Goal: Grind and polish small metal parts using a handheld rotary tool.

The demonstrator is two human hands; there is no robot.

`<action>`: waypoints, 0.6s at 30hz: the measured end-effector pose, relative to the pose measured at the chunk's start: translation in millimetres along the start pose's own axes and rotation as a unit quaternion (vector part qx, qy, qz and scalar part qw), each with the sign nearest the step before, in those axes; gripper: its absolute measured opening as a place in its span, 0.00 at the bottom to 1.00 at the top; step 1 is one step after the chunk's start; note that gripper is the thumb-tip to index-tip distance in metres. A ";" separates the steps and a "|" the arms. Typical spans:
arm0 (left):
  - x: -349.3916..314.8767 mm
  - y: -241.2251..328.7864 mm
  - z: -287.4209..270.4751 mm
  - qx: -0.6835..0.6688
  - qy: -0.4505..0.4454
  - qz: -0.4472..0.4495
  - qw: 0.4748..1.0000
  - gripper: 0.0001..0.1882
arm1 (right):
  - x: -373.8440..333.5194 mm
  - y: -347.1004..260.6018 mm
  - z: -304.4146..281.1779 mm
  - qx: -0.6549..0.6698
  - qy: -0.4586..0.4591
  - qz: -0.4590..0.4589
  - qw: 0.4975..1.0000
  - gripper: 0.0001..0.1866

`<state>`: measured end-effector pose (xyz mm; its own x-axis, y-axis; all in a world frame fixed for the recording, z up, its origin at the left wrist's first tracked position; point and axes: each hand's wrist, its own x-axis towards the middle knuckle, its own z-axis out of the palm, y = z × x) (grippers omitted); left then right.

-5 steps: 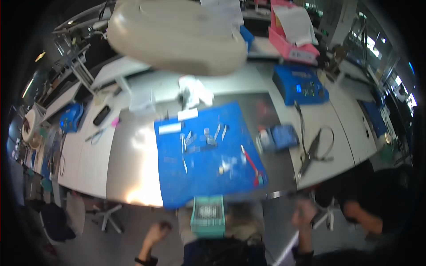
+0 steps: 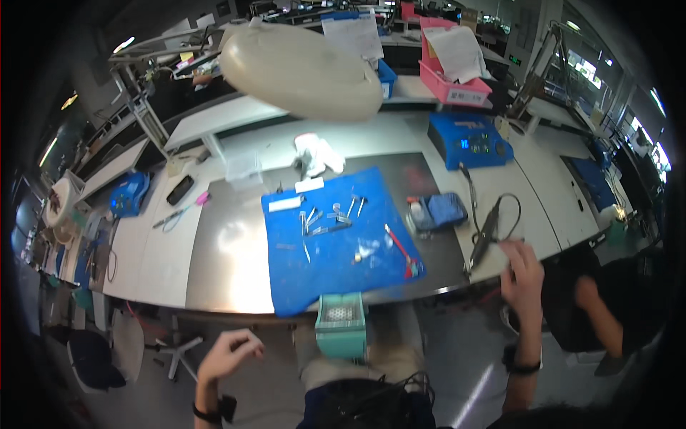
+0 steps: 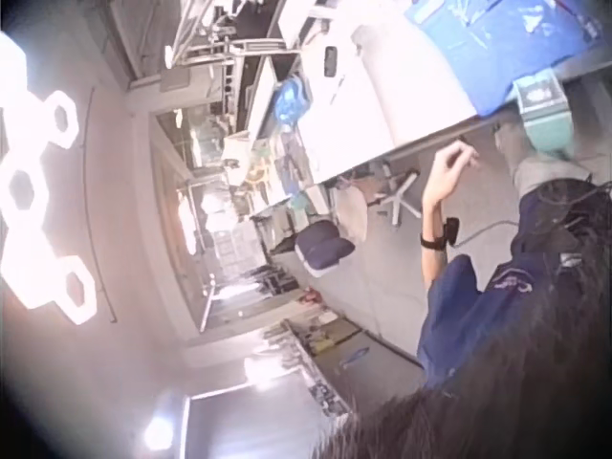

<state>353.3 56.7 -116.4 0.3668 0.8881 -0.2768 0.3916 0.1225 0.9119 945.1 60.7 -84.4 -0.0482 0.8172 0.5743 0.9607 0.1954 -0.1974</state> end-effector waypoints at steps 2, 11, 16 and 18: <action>-6.2 36.8 -13.1 -0.054 -0.035 0.034 0.997 0.09 | 29.8 6.2 8.2 -0.064 -0.075 -0.089 0.991 0.26; 54.9 134.7 -16.9 -0.063 -0.064 0.139 0.986 0.07 | 54.9 43.2 20.2 -0.201 -0.224 -0.267 0.915 0.15; 78.9 152.4 -10.9 -0.069 -0.074 0.148 0.984 0.09 | 36.0 41.0 18.0 -0.172 -0.129 -0.267 0.940 0.21; 80.6 157.1 12.1 -0.050 -0.052 0.185 0.980 0.12 | 17.8 40.1 26.8 -0.012 0.016 -0.227 0.974 0.19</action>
<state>454.6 142.2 0.9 0.5548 0.8302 0.0539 0.1324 -0.1520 0.9795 975.5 97.6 -103.4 -0.4608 0.6325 0.6226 0.8490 0.5186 0.1014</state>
